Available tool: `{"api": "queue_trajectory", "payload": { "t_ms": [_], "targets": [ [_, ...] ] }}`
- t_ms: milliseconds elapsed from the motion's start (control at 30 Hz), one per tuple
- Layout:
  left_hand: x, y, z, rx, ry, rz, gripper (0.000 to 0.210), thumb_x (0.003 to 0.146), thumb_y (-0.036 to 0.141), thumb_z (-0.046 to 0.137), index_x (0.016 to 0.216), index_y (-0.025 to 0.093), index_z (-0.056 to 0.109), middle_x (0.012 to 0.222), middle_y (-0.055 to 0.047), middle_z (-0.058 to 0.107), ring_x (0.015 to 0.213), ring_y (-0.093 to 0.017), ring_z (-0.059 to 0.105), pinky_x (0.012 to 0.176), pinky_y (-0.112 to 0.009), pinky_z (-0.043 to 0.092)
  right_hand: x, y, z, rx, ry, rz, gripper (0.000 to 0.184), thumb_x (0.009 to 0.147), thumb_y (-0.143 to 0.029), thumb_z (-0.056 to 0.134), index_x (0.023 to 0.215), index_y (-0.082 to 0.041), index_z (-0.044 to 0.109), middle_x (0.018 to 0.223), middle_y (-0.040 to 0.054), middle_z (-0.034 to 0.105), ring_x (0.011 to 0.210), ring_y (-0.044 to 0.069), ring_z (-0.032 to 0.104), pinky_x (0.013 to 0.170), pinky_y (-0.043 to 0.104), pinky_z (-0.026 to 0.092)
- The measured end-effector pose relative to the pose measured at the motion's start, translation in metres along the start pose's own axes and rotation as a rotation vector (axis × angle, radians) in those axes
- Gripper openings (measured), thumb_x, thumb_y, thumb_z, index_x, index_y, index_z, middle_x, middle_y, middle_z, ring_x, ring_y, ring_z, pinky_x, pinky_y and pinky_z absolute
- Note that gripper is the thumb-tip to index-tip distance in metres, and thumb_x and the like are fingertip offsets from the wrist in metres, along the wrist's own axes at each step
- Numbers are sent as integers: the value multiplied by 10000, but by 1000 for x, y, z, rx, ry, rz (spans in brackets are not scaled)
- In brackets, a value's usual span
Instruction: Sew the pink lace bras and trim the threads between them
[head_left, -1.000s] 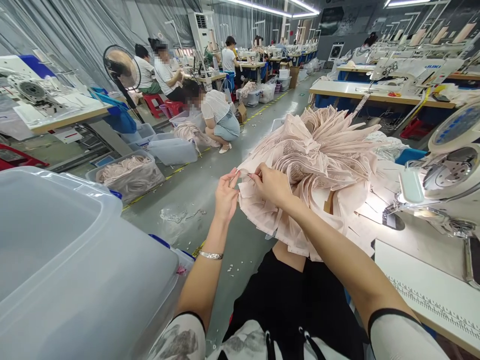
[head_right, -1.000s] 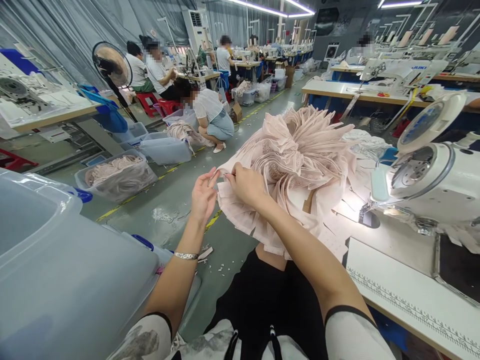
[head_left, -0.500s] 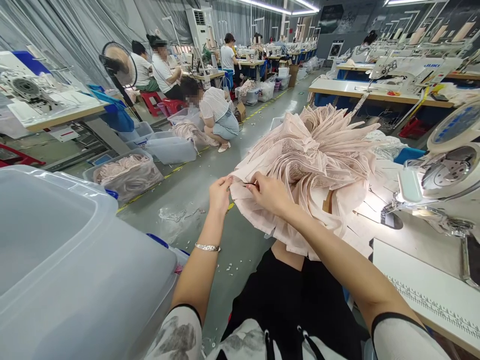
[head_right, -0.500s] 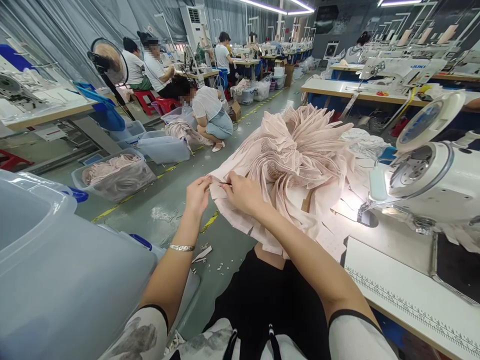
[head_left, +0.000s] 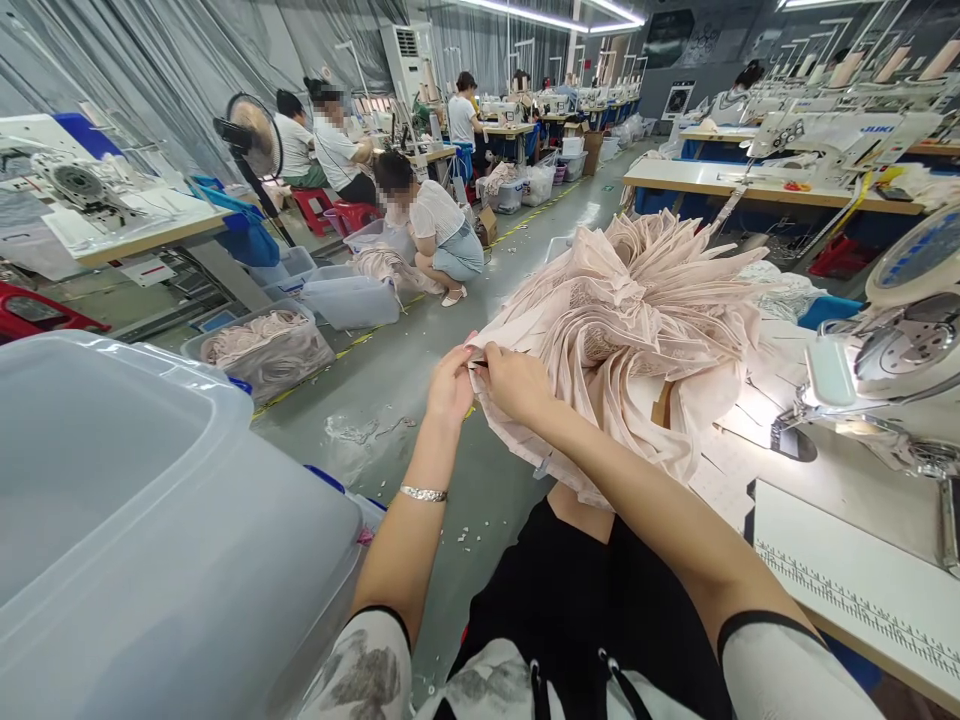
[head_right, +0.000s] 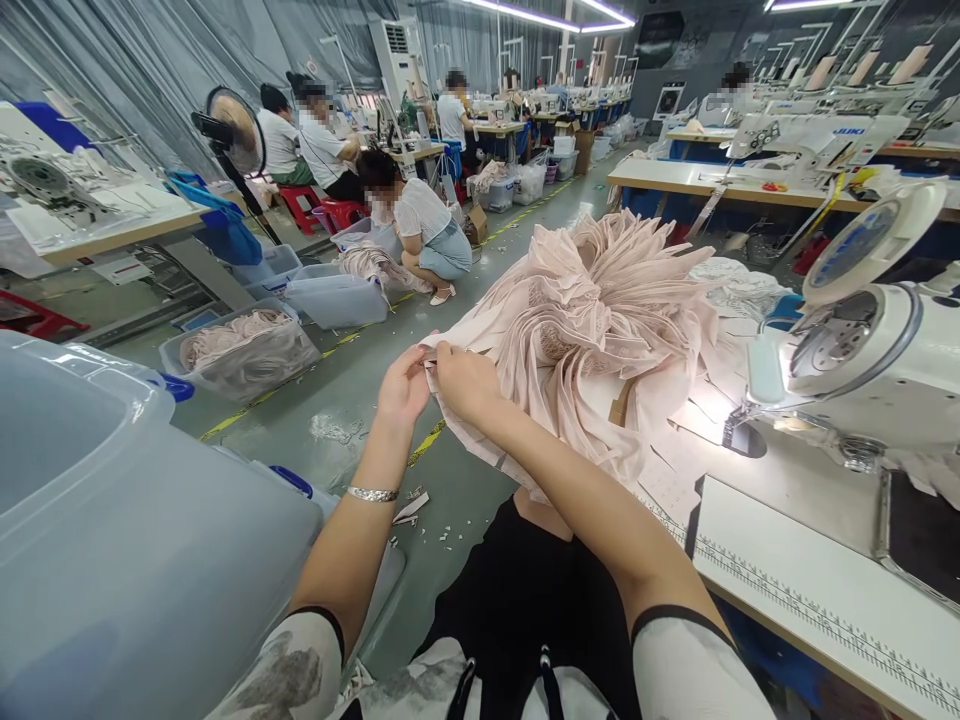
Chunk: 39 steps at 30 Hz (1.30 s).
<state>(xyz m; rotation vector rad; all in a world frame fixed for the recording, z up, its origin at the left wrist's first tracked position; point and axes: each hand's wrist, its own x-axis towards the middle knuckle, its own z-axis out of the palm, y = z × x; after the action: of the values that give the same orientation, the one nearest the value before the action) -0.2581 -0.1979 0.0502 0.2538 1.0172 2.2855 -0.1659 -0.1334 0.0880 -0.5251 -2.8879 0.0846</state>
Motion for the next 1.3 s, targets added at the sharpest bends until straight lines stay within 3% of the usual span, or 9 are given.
{"api": "queue_trajectory", "payload": {
  "t_ms": [267,400,500,600,767,867,1033,1300],
  "targets": [
    [1,-1,2,23,3,14,100,641,180,698,735,147,691,748,-19,661,729,-112,578,727,-230,441,2,-2,-3,-46,18,-29,234,981,-214,302,1100,-164,497,1016,94,686,879,239,664,666,320,446],
    [1,-5,-6,167,33,37,173,643,215,727,799,156,680,816,-40,657,762,-145,584,731,-271,443,-3,6,-2,-53,38,-35,250,997,-295,313,1107,-170,500,992,84,695,855,244,668,613,312,408],
    [-4,-12,-22,443,246,129,392,597,148,768,971,189,656,969,-36,637,806,-141,572,763,-267,426,-12,16,-2,-39,49,18,272,1001,-361,326,1087,-176,505,984,69,697,826,232,669,575,300,368],
    [-12,-23,-39,645,441,180,342,590,177,800,882,198,623,901,-4,608,748,-119,530,707,-237,398,-21,24,-2,-20,39,60,275,997,-388,343,1073,-184,510,1008,53,696,819,227,667,561,294,341],
    [-18,-33,-49,587,323,78,219,530,112,801,596,168,600,549,58,497,553,-90,429,558,-207,315,-33,22,4,11,-69,7,282,986,-390,364,1112,-179,503,1042,71,690,841,227,662,596,292,362],
    [-17,-29,-43,461,272,64,154,575,137,759,620,169,616,578,52,537,558,-83,457,555,-195,342,-40,15,8,5,-118,-40,304,985,-392,348,1126,-170,501,1032,92,688,840,234,658,625,300,391],
    [-20,-19,-32,231,154,-77,191,610,253,742,646,170,573,603,21,571,529,-107,513,519,-231,417,-41,6,11,-7,-127,-28,309,990,-371,315,1111,-159,504,1011,107,680,822,237,659,631,308,422],
    [-23,-20,-20,44,135,-236,164,686,224,714,725,157,568,603,16,573,468,-76,477,451,-212,372,-29,-4,15,-52,-111,-49,245,976,-273,360,1133,-149,502,1004,125,677,880,244,668,669,301,448]
  ]
}}
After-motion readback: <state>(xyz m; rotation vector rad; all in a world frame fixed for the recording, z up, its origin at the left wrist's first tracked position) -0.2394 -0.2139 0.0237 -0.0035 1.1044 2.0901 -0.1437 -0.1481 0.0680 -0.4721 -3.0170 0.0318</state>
